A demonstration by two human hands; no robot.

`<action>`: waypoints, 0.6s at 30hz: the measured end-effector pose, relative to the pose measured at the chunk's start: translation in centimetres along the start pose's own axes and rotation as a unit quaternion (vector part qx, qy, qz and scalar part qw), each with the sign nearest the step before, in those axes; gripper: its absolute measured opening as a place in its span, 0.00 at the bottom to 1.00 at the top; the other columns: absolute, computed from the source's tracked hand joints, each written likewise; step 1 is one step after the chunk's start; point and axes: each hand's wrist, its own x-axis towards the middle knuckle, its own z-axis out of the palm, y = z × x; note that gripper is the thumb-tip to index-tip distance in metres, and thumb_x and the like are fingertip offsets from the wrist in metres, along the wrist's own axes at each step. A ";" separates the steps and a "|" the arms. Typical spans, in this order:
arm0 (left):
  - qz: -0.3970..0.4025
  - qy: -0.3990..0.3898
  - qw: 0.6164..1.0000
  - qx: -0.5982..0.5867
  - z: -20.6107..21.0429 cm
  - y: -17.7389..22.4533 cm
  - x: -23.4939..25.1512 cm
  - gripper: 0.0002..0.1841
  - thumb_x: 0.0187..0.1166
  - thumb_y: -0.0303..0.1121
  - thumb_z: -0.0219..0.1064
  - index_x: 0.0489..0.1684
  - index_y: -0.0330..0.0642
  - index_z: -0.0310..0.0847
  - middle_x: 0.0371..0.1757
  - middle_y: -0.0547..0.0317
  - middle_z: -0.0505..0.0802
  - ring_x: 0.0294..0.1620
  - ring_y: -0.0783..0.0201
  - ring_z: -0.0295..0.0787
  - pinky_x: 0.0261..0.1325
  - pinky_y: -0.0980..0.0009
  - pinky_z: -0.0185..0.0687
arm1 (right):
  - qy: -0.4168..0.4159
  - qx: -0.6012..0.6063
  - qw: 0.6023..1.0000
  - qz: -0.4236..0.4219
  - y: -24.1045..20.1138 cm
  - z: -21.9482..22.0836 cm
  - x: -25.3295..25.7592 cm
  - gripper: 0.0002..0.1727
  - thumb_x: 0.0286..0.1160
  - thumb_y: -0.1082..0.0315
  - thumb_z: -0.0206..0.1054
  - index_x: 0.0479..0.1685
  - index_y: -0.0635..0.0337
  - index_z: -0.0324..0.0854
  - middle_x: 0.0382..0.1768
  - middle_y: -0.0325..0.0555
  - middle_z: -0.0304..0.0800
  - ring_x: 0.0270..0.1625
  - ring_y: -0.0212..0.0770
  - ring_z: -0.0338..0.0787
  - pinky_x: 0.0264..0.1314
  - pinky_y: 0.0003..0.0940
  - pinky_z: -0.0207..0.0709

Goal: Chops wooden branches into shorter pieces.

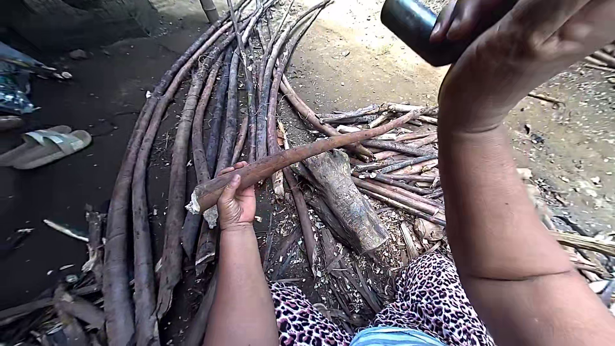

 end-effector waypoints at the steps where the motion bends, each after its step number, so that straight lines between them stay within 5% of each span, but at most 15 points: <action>1: -0.002 0.048 0.999 -0.014 -0.4 0.4 0.3 0.09 0.88 0.25 0.54 0.53 0.43 0.80 0.55 0.53 0.92 0.65 0.56 0.89 0.76 0.55 0.81 | -0.006 0.000 1.000 0.014 0.5 -0.2 -1.3 0.14 0.88 0.72 0.41 0.29 0.56 0.63 0.11 0.35 0.70 0.13 0.37 0.80 0.19 0.41 0.86; 5: 0.030 0.239 0.969 -0.056 -3.9 1.8 1.8 0.07 0.91 0.28 0.48 0.55 0.45 0.71 0.50 0.56 0.86 0.55 0.60 0.87 0.71 0.58 0.82 | -0.079 -0.045 0.971 0.219 1.6 -3.9 -10.7 0.14 0.94 0.62 0.46 0.42 0.57 0.71 0.16 0.29 0.73 0.14 0.31 0.77 0.18 0.35 0.80; 12: -0.003 0.171 0.984 -0.057 -6.4 -1.9 1.5 0.14 0.81 0.16 0.49 0.49 0.45 0.76 0.49 0.57 0.91 0.57 0.60 0.90 0.71 0.58 0.84 | -0.218 -0.187 0.803 0.523 2.8 -7.5 -23.9 0.17 0.92 0.61 0.53 0.56 0.68 0.78 0.17 0.40 0.75 0.13 0.34 0.75 0.20 0.35 0.78; 14: -0.004 0.155 0.986 -0.066 -6.9 -1.9 1.6 0.15 0.80 0.15 0.49 0.49 0.45 0.76 0.51 0.56 0.92 0.58 0.59 0.90 0.73 0.58 0.83 | -0.297 -0.254 0.727 0.564 3.6 -8.3 -25.9 0.18 0.93 0.59 0.53 0.56 0.68 0.78 0.22 0.47 0.78 0.21 0.41 0.80 0.30 0.42 0.81; 18: -0.012 0.164 0.984 -0.067 -7.4 -1.9 1.2 0.15 0.81 0.15 0.50 0.49 0.45 0.77 0.51 0.55 0.92 0.59 0.58 0.90 0.73 0.57 0.83 | -0.461 -0.333 0.508 0.647 3.5 -9.2 -28.1 0.25 0.95 0.54 0.49 0.67 0.69 0.75 0.50 0.64 0.88 0.54 0.57 0.90 0.64 0.56 0.78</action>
